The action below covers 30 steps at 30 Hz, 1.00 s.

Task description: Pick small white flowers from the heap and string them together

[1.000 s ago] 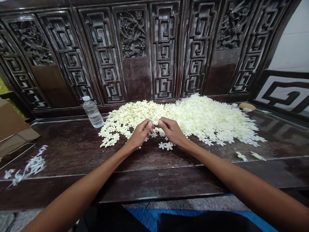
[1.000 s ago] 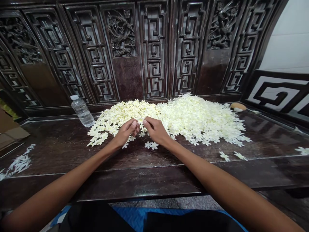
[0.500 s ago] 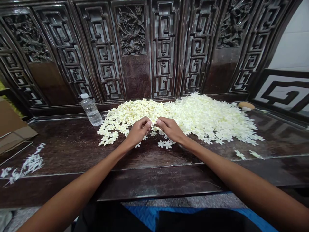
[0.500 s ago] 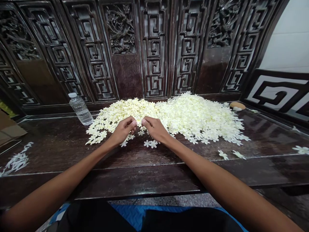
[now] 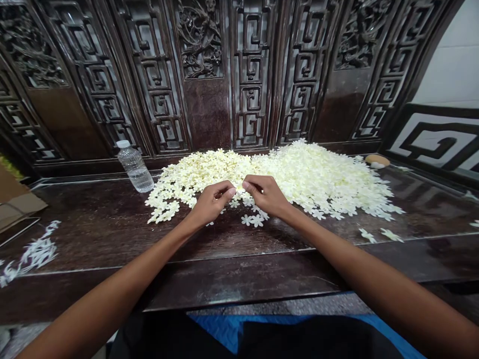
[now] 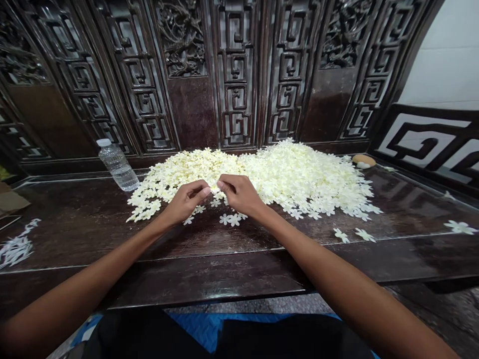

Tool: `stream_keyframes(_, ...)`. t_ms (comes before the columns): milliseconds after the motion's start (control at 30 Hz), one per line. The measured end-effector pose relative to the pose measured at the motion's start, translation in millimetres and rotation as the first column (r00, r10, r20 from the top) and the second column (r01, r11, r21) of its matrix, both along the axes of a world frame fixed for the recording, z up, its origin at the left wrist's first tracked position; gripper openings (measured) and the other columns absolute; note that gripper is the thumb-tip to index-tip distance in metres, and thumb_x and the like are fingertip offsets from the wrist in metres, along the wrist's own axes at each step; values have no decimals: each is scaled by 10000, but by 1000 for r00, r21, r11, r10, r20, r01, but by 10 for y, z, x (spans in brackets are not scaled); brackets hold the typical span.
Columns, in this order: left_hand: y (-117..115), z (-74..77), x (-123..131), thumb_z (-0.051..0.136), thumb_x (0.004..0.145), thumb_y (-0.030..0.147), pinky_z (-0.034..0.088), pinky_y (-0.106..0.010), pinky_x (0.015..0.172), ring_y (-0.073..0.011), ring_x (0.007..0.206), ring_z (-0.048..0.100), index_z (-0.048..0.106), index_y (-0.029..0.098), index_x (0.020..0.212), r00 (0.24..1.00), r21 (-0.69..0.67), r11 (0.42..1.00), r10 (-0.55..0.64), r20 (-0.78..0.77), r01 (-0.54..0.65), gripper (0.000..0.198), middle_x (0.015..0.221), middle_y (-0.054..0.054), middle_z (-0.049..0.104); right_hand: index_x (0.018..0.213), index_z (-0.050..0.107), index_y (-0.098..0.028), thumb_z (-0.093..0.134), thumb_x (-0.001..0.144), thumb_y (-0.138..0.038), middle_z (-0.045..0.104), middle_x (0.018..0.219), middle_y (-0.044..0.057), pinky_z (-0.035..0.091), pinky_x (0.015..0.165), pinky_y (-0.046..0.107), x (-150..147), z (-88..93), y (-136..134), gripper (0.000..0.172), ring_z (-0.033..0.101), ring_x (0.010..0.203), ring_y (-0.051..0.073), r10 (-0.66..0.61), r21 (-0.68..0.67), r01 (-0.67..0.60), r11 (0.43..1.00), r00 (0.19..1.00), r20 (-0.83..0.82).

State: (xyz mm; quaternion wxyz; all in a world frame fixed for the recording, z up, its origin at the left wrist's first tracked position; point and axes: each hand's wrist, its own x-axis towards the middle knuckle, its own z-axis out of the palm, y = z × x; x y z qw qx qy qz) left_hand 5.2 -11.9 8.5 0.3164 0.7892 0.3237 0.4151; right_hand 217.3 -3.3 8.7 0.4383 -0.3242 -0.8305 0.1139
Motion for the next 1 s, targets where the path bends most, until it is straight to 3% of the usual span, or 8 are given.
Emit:
stream_keyframes(267,2,-33,-14,533,1013,528,343,-283,663,-153,698,462,562,182,811,999,54,997,48,10,-48,402,724,4,503,773,494,-205,459,1074,-369,492,686,-2,297,631,306,-98,-63,-97,344,426,625,145,24,117,-21,993,999,-25)
stream_keyframes(367,-47,-16,8,533,1026,486,346,-287,684,-154,727,470,582,184,848,998,104,993,58,2,-58,354,763,0,521,787,496,-207,444,1085,-395,512,713,6,317,651,311,-105,-77,-95,356,444,655,152,-15,100,22,995,998,-67)
stream_keyframes(500,-75,-12,33,553,1015,496,345,-285,658,-154,701,452,565,190,840,987,78,990,109,118,-118,353,735,6,484,806,500,-212,415,1095,-405,510,740,16,338,678,319,-125,-83,-107,358,446,694,166,62,112,-59,992,998,-31)
stream_keyframes(667,-90,-13,70,530,1030,494,329,-287,659,-155,722,445,552,190,834,998,103,993,63,19,-65,363,764,-3,510,792,475,-218,415,1092,-451,483,721,6,335,665,314,-119,-74,-106,385,439,668,164,-2,92,13,996,993,-119)
stream_keyframes(833,-89,2,67,523,1027,521,337,-285,643,-154,694,436,520,197,822,986,77,990,110,122,-120,383,734,5,473,797,496,-214,419,1087,-505,486,721,4,342,676,316,-153,-54,-155,418,440,668,160,54,46,-48,998,991,-126)
stream_keyframes(1000,-151,85,56,505,1050,442,341,-289,687,-149,719,445,534,189,828,999,222,974,49,-20,-43,338,755,3,502,782,487,-212,450,1071,-541,482,721,-1,331,649,304,-152,33,-183,439,431,666,154,59,4,-59,998,967,-249)
